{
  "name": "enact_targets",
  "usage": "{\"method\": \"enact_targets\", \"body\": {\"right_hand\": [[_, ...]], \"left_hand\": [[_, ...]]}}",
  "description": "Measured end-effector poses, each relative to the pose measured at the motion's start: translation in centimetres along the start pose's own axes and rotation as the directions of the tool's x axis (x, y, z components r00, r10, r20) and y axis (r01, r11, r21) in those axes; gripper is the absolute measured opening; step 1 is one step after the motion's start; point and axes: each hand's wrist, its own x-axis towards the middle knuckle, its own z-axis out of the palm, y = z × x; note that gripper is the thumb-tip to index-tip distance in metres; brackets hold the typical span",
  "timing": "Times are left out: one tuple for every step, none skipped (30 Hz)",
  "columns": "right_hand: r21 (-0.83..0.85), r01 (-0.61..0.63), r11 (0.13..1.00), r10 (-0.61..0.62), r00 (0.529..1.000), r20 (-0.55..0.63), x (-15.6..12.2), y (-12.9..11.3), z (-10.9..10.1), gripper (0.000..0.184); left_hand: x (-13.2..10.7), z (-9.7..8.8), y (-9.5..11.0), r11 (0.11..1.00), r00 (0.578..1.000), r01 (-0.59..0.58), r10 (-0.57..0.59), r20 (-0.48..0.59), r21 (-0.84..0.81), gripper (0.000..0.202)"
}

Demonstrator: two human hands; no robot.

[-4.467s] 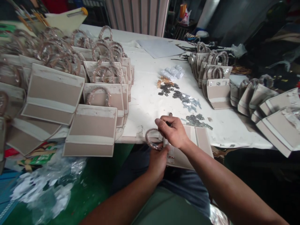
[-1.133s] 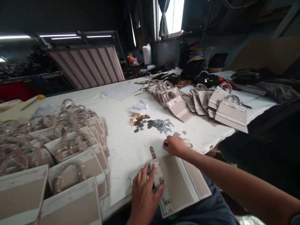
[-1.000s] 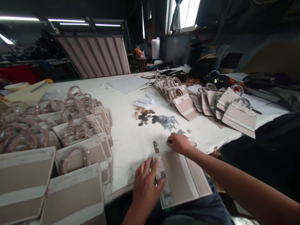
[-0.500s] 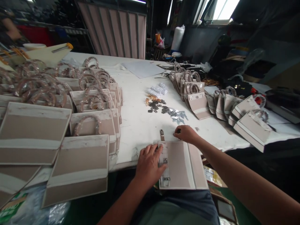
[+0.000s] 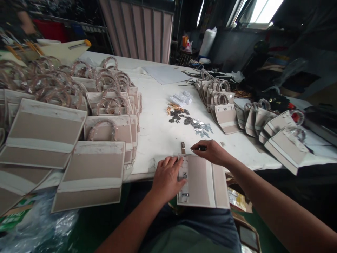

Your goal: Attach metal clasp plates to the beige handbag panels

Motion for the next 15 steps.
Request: {"method": "enact_targets", "body": {"right_hand": [[0.026, 0.056, 0.998, -0.057, 0.997, 0.059, 0.0, -0.7, 0.3, 0.022], [0.045, 0.110, 0.993, -0.115, 0.987, 0.117, 0.0, -1.3, 0.6, 0.022], [0.057, 0.153, 0.987, -0.161, 0.973, 0.164, 0.1, -1.8, 1.1, 0.023], [0.058, 0.179, 0.982, -0.187, 0.962, 0.199, 0.2, -2.1, 1.6, 0.023], [0.052, 0.187, 0.981, -0.194, 0.956, 0.220, 0.3, -2.4, 2.1, 0.024], [0.039, 0.183, 0.982, -0.187, 0.956, 0.228, 0.5, -2.6, 2.5, 0.025], [0.019, 0.171, 0.985, -0.171, 0.959, 0.227, 0.6, -2.7, 2.8, 0.026], [-0.001, 0.158, 0.987, -0.154, 0.963, 0.220, 0.7, -2.8, 3.0, 0.027], [-0.020, 0.149, 0.989, -0.141, 0.966, 0.216, 0.8, -2.9, 3.1, 0.027], [-0.039, 0.143, 0.989, -0.131, 0.966, 0.221, 0.8, -3.0, 3.1, 0.026], [-0.061, 0.140, 0.988, -0.122, 0.966, 0.228, 0.9, -3.1, 3.0, 0.025], [-0.089, 0.138, 0.987, -0.114, 0.965, 0.236, 0.9, -3.3, 3.0, 0.025], [-0.120, 0.138, 0.983, -0.106, 0.964, 0.243, 1.0, -3.4, 2.9, 0.025], [-0.157, 0.142, 0.977, -0.100, 0.964, 0.248, 1.0, -3.6, 2.9, 0.026], [-0.195, 0.149, 0.970, -0.098, 0.963, 0.250, 1.0, -3.7, 3.0, 0.026]], "left_hand": [[0.0, 0.0, 0.0, 1.000, 1.000, 0.000, 0.000, 0.000, 0.002, 0.072], [0.0, -0.1, 0.0, 1.000, 1.000, 0.000, 0.000, -0.001, 0.002, 0.072], [0.0, -0.1, 0.1, 1.000, 1.000, 0.001, -0.001, -0.001, 0.001, 0.070], [0.0, -0.2, 0.1, 1.000, 1.000, 0.001, -0.001, -0.001, -0.001, 0.068], [0.0, -0.3, 0.2, 1.000, 1.000, 0.002, -0.002, 0.000, -0.004, 0.066], [0.0, -0.3, 0.2, 1.000, 1.000, 0.006, -0.006, 0.000, -0.008, 0.065], [0.0, -0.4, 0.3, 1.000, 1.000, 0.011, -0.011, 0.001, -0.013, 0.065], [0.0, -0.4, 0.4, 1.000, 1.000, 0.017, -0.017, 0.002, -0.017, 0.065], [0.0, -0.4, 0.4, 0.999, 1.000, 0.025, -0.025, 0.002, -0.022, 0.067], [0.0, -0.4, 0.4, 0.999, 1.000, 0.030, -0.030, 0.003, -0.026, 0.069], [0.0, -0.4, 0.4, 0.999, 0.999, 0.032, -0.032, 0.004, -0.030, 0.070], [0.0, -0.4, 0.4, 0.999, 0.999, 0.032, -0.032, 0.006, -0.033, 0.071], [0.0, -0.4, 0.4, 0.999, 0.999, 0.032, -0.031, 0.006, -0.035, 0.072], [0.0, -0.3, 0.4, 0.999, 0.999, 0.032, -0.032, 0.007, -0.037, 0.072], [0.0, -0.3, 0.3, 0.999, 0.999, 0.032, -0.032, 0.007, -0.039, 0.073]]}}
